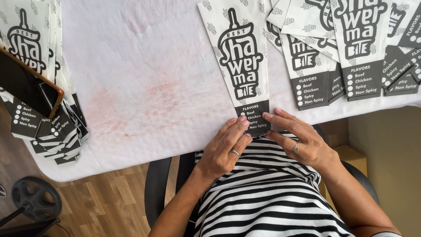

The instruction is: Sorting and stacking printed paper food wrappers on a table

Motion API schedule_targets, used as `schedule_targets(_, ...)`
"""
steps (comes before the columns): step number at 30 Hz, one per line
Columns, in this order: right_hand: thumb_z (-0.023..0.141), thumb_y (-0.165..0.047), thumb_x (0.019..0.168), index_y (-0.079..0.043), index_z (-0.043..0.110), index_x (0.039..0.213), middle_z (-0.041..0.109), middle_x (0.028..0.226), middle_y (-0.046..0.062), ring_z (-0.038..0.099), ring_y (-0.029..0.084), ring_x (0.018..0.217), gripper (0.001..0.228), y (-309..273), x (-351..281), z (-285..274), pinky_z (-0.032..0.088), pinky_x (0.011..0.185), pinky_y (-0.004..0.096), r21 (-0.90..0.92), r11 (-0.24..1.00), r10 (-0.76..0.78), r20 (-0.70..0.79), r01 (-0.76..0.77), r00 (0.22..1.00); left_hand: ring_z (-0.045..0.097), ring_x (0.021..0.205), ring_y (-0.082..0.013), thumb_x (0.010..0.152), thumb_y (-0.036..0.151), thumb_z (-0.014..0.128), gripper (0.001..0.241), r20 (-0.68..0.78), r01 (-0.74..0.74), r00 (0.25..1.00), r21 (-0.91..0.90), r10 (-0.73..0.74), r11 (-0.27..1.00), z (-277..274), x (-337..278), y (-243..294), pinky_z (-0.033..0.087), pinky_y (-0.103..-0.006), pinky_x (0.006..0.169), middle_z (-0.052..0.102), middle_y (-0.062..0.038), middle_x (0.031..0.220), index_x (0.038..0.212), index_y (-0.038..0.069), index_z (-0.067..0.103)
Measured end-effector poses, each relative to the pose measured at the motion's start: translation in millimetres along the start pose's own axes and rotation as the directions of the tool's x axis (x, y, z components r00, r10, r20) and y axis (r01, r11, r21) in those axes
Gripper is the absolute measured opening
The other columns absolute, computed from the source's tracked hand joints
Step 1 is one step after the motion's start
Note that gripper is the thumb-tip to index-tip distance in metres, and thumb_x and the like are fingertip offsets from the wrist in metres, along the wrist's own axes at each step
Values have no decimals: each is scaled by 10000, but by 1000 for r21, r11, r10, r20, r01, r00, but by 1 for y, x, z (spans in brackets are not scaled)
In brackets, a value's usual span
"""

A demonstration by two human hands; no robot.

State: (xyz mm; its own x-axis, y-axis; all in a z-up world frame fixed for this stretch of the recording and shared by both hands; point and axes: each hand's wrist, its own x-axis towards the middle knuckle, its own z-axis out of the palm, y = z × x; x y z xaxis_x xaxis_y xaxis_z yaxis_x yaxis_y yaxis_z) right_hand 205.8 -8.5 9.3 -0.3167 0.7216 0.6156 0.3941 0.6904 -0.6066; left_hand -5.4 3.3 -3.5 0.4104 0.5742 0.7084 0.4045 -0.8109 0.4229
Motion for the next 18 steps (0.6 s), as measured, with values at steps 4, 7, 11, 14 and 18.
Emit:
schedule_targets(4,651,104,905,81,737,906,725,1131,312,752,419,1018,89,0,0,1,569,945,575,-13,1000,3,-15,-3,1000,747,1083,-391,918,-26,740,72,-11,10,1000,4,-10,1000,2,-1,0,647,-466,924,688,-243,1225,954,-82,715)
schedule_targets(7,659,114,899,84,741,876,735,1128,305,761,403,988,91,-1,2,1,575,936,558,-25,1000,12,-25,-12,1000,749,1078,-368,940,-7,713,83,-1,35,999,30,-35,999,4,-3,0,637,-443,938,684,-236,1233,916,-87,713)
schedule_targets(11,699,99,885,81,754,858,757,1120,268,774,363,961,63,-3,1,3,581,938,526,-36,998,57,-49,-59,997,736,1079,-372,969,28,684,132,8,104,995,22,-104,994,6,-6,1,624,-443,954,664,-235,1251,900,-84,699)
schedule_targets(14,730,97,868,91,759,867,764,1108,254,777,359,944,29,-7,3,3,586,932,518,-32,993,108,-64,-110,992,719,1111,-369,996,54,651,165,29,179,983,2,-179,984,4,0,4,609,-452,977,638,-235,1272,899,-75,680)
schedule_targets(18,749,110,854,89,752,846,769,1080,231,765,386,957,23,-13,6,5,586,943,512,-30,974,220,-86,-224,972,704,1170,-319,1007,35,618,163,115,354,932,-103,-342,930,-3,6,11,574,-449,1035,551,-227,1365,876,-58,646)
